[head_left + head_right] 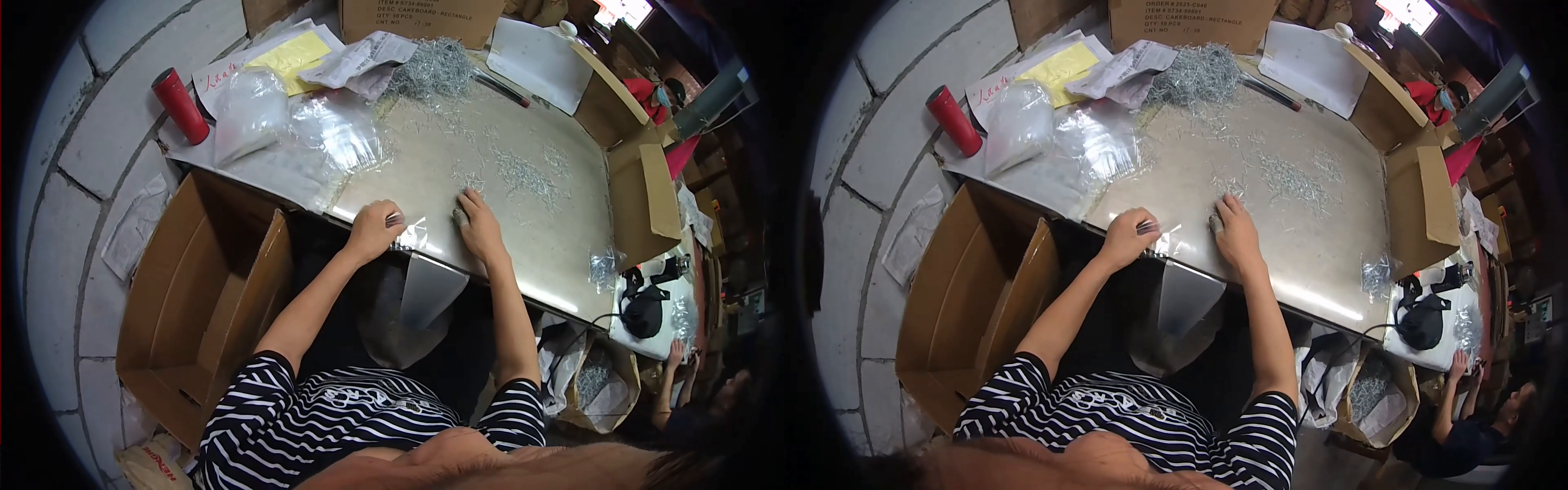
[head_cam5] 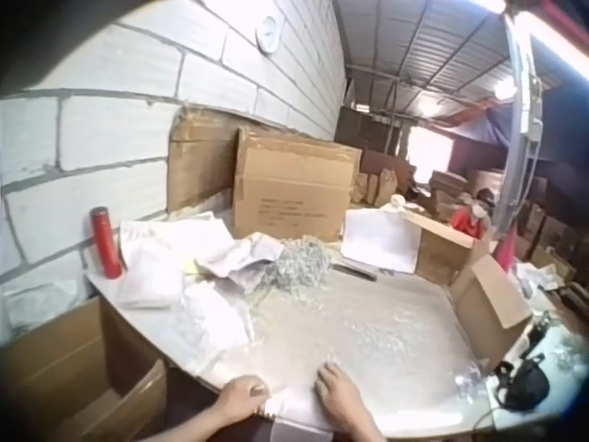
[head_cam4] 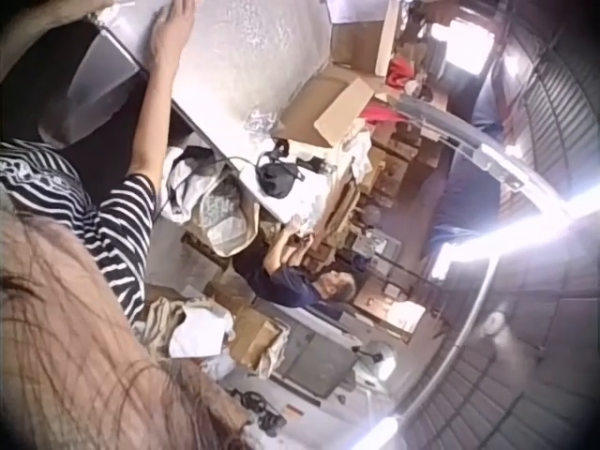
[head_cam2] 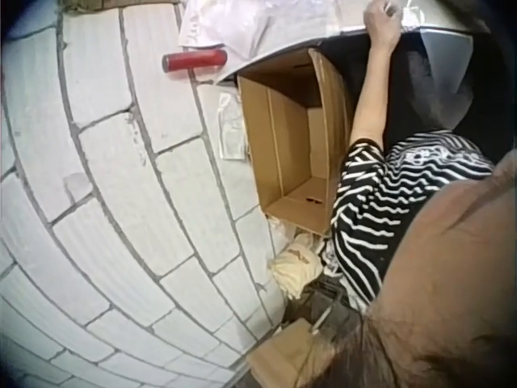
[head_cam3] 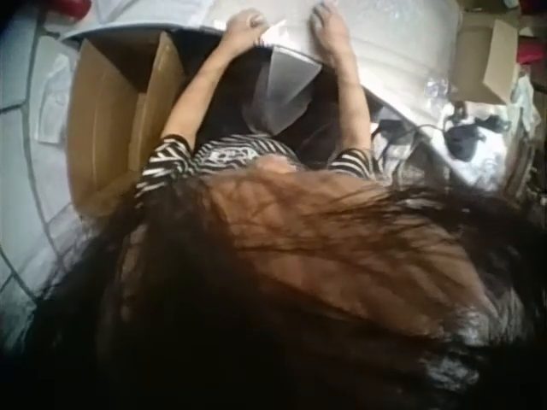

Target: Manually bagging small metal fasteners at a workbench.

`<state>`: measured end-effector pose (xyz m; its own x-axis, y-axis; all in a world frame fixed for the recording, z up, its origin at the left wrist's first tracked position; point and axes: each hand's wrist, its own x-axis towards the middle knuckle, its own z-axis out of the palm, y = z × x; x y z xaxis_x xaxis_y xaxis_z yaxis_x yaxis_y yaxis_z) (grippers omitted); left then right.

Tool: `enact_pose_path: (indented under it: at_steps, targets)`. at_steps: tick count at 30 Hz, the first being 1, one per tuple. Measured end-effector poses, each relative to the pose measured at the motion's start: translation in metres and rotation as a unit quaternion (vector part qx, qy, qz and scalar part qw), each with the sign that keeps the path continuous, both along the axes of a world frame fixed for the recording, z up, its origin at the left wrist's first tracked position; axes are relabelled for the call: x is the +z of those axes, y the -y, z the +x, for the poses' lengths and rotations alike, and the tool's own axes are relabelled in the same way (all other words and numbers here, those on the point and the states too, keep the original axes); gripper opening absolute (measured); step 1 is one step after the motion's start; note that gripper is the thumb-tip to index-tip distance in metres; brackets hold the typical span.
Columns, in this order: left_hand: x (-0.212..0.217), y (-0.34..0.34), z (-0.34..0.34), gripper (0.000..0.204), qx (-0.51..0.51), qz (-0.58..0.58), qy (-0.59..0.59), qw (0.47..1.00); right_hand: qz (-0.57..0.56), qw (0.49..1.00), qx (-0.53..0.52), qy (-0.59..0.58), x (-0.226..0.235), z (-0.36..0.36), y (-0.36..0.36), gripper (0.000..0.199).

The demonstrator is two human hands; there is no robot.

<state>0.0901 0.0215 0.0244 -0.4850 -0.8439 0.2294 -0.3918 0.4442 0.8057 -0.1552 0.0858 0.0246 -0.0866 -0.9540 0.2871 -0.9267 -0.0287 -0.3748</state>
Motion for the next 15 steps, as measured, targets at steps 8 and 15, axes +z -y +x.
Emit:
enact_pose_path:
  at_steps: [8, 15]
  targets:
    - [-0.013, -0.088, 0.007, 0.005, -0.146, 0.268, -0.216, 0.928, 0.031, 0.904, -0.001, 0.426, 0.020, 0.102, -0.112, 0.026]
    - [-0.041, -0.116, 0.049, 0.010, -0.270, 0.415, -0.049, 0.868, 0.159, 0.798, 0.011, 0.581, -0.054, 0.111, -0.180, 0.004]
